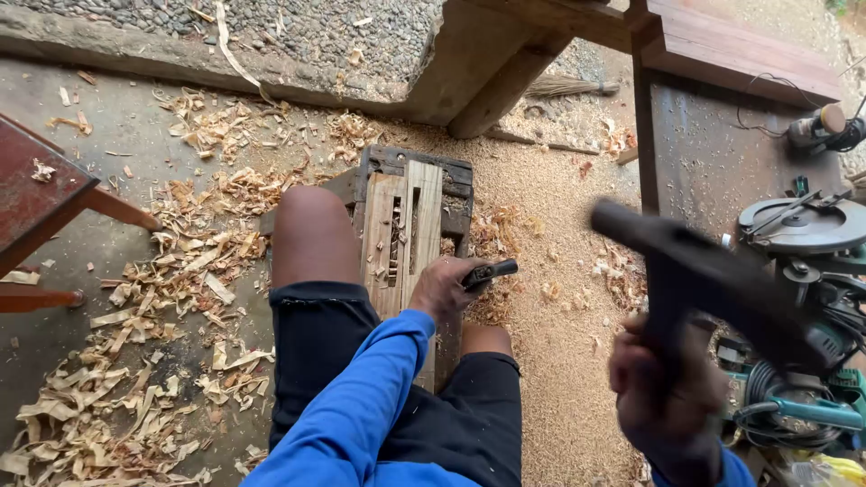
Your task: Using a hammer and a chisel to shape or carve a wooden block.
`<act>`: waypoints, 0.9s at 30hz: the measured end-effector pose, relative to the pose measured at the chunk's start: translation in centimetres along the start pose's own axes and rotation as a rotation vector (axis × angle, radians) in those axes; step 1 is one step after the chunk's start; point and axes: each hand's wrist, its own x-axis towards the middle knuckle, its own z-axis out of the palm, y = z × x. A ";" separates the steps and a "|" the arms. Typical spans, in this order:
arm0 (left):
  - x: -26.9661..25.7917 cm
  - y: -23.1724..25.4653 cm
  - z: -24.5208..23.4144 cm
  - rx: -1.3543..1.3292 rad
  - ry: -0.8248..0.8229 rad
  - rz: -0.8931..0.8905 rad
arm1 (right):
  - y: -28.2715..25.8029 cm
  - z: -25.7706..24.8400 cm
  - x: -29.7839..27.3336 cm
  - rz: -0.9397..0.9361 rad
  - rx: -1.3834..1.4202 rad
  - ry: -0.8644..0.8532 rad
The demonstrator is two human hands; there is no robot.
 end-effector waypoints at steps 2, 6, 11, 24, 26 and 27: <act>0.0 -0.1 -0.1 -0.004 0.001 0.005 | 4.8 0.8 -1.9 -0.048 0.256 0.059; 0.1 0.0 -0.4 0.035 -0.010 -0.016 | 11.7 4.8 -4.2 -0.073 0.213 -0.047; -0.4 -1.3 0.9 0.021 0.007 0.001 | 8.7 4.2 -1.6 0.257 -0.324 -0.325; 0.0 -1.3 0.3 -0.012 0.008 -0.027 | 8.7 4.0 -2.3 -0.132 0.018 0.023; -0.1 -0.3 0.1 -0.036 0.054 0.011 | 10.0 5.3 -2.6 0.054 -0.179 -0.204; 0.6 -0.1 -0.4 -0.057 0.095 0.061 | 10.7 6.2 -2.1 0.245 -0.376 -0.415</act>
